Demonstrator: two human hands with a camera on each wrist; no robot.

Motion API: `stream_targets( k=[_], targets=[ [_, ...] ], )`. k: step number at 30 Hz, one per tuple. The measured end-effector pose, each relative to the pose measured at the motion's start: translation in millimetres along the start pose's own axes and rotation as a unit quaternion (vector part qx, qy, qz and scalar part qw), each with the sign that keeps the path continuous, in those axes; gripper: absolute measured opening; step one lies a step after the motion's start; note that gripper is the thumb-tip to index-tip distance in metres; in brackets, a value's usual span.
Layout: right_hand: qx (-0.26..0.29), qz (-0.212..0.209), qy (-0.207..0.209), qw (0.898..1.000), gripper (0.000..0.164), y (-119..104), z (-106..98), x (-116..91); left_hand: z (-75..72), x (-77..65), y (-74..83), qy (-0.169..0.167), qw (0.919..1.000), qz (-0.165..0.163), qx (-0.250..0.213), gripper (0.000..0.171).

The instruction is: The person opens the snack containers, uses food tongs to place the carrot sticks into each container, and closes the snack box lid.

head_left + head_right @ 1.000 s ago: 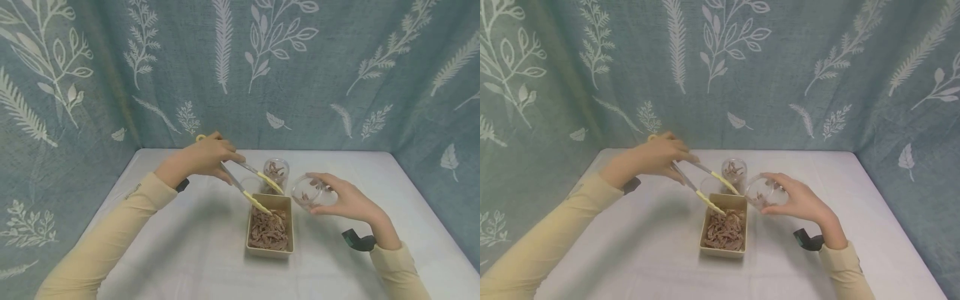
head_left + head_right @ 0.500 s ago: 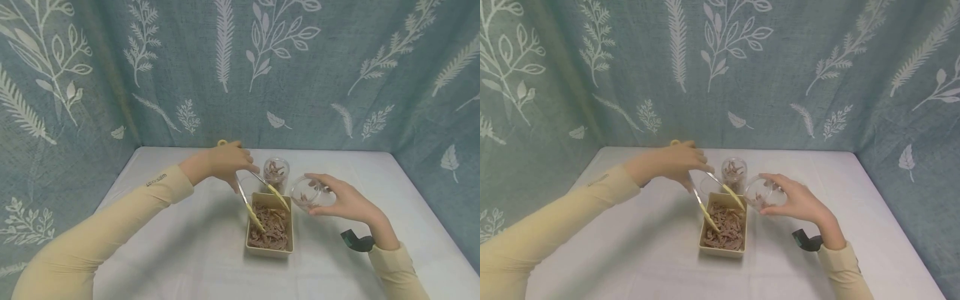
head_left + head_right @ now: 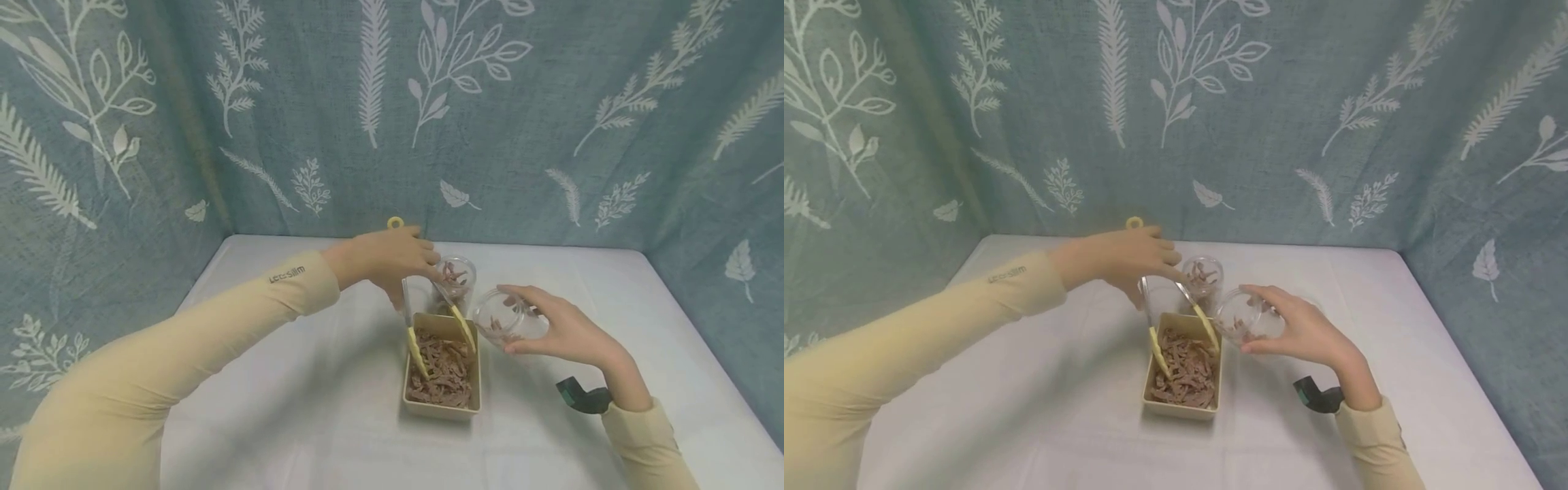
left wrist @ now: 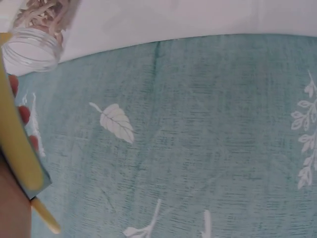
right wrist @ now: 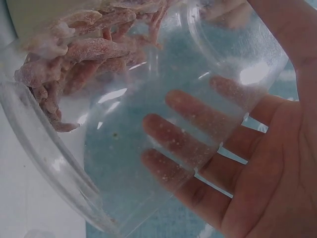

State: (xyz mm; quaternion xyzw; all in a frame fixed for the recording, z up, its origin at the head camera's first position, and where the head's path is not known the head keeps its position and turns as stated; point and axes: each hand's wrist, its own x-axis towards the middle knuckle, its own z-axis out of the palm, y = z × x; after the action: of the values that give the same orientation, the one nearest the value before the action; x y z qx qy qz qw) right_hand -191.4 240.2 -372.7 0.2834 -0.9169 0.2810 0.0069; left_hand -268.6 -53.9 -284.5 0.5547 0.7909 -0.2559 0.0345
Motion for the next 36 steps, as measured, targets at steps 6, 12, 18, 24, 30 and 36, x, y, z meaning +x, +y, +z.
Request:
stream_targets(
  k=[6, 12, 18, 24, 30, 36],
  targets=[
    [0.004, -0.005, 0.0, 1.0, 0.085, 0, 1, 0, -6.8, 18.0, 5.6, 0.001, 0.9987, 0.023, 0.046, 0.084],
    [0.007, -0.009, 0.0, 1.0, 0.084, -1, 0, 1, -9.8, 33.4, 11.4, 0.001, 0.9937, 0.045, 0.102, 0.081],
    [0.009, -0.006, -0.005, 1.0, 0.085, -1, 0, 0, -3.3, 40.8, 9.8, -0.015, 0.994, 0.043, 0.1, 0.081],
    [0.009, -0.004, -0.003, 1.0, 0.084, -1, 0, -1, -2.1, 47.0, 13.0, -0.007, 0.9939, 0.049, 0.098, 0.079],
    [0.004, -0.014, 0.003, 1.0, 0.085, -2, 0, 0, -7.5, 55.2, 21.3, -0.027, 0.9883, 0.042, 0.144, 0.078],
    [0.003, -0.015, 0.003, 1.0, 0.085, -4, 0, 0, -8.6, 59.1, 24.7, -0.047, 0.9845, 0.039, 0.165, 0.077]
  ],
)
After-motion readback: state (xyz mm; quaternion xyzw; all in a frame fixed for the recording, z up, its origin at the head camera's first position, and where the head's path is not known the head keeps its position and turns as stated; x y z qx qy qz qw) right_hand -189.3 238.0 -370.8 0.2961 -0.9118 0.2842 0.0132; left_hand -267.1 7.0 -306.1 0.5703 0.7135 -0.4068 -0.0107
